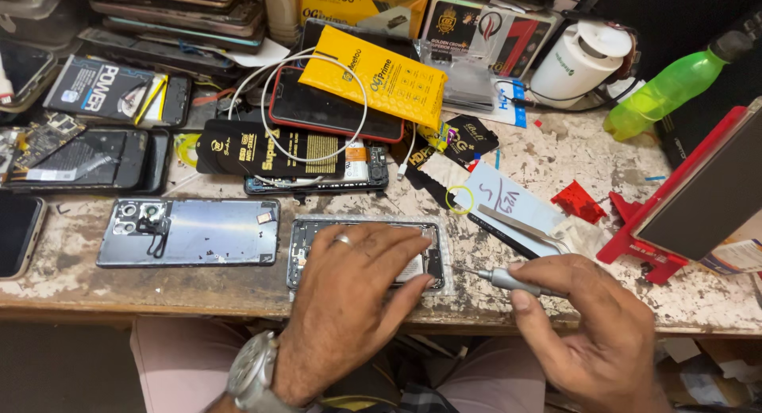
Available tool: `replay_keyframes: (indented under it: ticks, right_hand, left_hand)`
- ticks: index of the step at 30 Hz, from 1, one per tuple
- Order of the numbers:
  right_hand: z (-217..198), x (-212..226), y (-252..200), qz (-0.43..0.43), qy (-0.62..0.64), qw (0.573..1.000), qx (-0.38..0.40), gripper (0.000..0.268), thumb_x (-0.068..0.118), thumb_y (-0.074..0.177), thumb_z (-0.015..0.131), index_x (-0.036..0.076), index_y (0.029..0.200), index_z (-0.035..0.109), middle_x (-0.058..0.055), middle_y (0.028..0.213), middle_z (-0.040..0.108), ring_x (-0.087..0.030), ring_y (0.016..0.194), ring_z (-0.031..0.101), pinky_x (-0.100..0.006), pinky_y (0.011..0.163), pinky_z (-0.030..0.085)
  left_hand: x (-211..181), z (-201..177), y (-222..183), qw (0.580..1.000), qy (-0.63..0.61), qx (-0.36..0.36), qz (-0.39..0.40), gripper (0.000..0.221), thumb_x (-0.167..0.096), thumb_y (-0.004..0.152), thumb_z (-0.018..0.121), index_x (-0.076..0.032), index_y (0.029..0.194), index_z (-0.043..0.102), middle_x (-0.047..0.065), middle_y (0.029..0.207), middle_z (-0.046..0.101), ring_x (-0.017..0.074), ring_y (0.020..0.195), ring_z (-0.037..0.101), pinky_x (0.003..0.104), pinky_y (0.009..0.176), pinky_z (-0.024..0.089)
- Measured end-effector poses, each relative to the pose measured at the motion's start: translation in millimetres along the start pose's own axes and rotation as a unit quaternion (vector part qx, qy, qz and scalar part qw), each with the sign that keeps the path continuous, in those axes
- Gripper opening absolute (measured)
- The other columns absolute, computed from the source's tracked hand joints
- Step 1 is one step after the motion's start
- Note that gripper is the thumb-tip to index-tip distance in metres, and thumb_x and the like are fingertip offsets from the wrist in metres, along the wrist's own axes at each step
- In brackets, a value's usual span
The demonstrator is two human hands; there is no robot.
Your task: The person uses a screwdriver to remove screws from the back of a disassembled smartphone. They then use tweezers to lift and remove a small metal bracket from the phone's interior. The person continues to remove additional screws from the device.
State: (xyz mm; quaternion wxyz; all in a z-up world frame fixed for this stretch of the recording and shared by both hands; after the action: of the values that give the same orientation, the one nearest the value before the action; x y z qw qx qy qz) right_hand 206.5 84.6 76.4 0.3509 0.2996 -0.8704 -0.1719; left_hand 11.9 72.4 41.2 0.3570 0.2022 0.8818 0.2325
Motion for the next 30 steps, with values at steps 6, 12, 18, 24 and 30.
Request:
replay_keyframes:
  ticks: [6, 12, 18, 24, 30]
  right_hand:
    - [15, 1, 6, -0.035, -0.016, 0.993, 0.115, 0.022, 0.006, 0.081, 0.076, 0.003, 0.102, 0.072, -0.008, 0.089, 0.076, -0.017, 0.081, 0.073, -0.029, 0.068, 0.059]
    - [31, 2, 9, -0.048, -0.035, 0.986, 0.158, 0.022, 0.009, 0.081, 0.076, 0.005, 0.102, 0.073, -0.007, 0.085, 0.073, -0.017, 0.078, 0.073, -0.031, 0.067, 0.058]
    - [36, 4, 13, -0.055, -0.059, 0.981, 0.176, 0.022, 0.01, 0.081, 0.076, 0.007, 0.102, 0.072, -0.006, 0.085, 0.073, -0.019, 0.08, 0.072, -0.033, 0.07, 0.057]
    - [39, 14, 18, -0.089, -0.08, 0.971, 0.206, 0.023, 0.012, 0.082, 0.075, 0.008, 0.104, 0.071, -0.007, 0.092, 0.073, -0.021, 0.087, 0.072, -0.034, 0.076, 0.058]
    - [51, 22, 31, -0.135, -0.164, 0.919, 0.333, 0.032, 0.029, 0.097, 0.067, 0.006, 0.119, 0.066, -0.008, 0.091, 0.072, -0.028, 0.083, 0.068, -0.043, 0.075, 0.053]
  left_hand:
    - [-4, 16, -12, 0.994, 0.077, 0.06, 0.057, 0.029, -0.029, 0.09, 0.072, -0.012, 0.113, 0.071, 0.014, 0.132, 0.064, 0.0377, 0.129, 0.053, 0.055, 0.105, 0.036]
    - [-3, 18, -15, 0.993, 0.086, 0.052, 0.065, 0.03, -0.025, 0.085, 0.074, -0.011, 0.112, 0.071, 0.014, 0.126, 0.066, 0.0385, 0.127, 0.055, 0.055, 0.104, 0.038]
    - [-2, 16, -14, 0.993, 0.081, 0.045, 0.069, 0.029, -0.024, 0.086, 0.074, -0.01, 0.111, 0.072, 0.014, 0.123, 0.067, 0.0381, 0.126, 0.057, 0.054, 0.104, 0.039]
    - [-1, 17, -14, 0.994, 0.071, 0.046, 0.066, 0.031, -0.024, 0.085, 0.074, -0.01, 0.112, 0.072, 0.015, 0.124, 0.068, 0.0381, 0.125, 0.058, 0.054, 0.104, 0.039]
    - [-1, 18, -15, 0.994, 0.077, 0.049, 0.068, 0.027, -0.025, 0.086, 0.073, -0.01, 0.109, 0.071, 0.014, 0.122, 0.068, 0.0387, 0.125, 0.058, 0.056, 0.104, 0.038]
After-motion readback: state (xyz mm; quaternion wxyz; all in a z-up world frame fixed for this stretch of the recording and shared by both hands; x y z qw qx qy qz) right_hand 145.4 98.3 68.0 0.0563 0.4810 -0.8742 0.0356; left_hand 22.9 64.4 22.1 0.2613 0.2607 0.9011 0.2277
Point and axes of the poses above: each hand's wrist, its own y-axis towards the middle knuckle, its own z-axis out of the palm, x = y × z, the point moved 9 cm from there along y, towards the middle knuckle
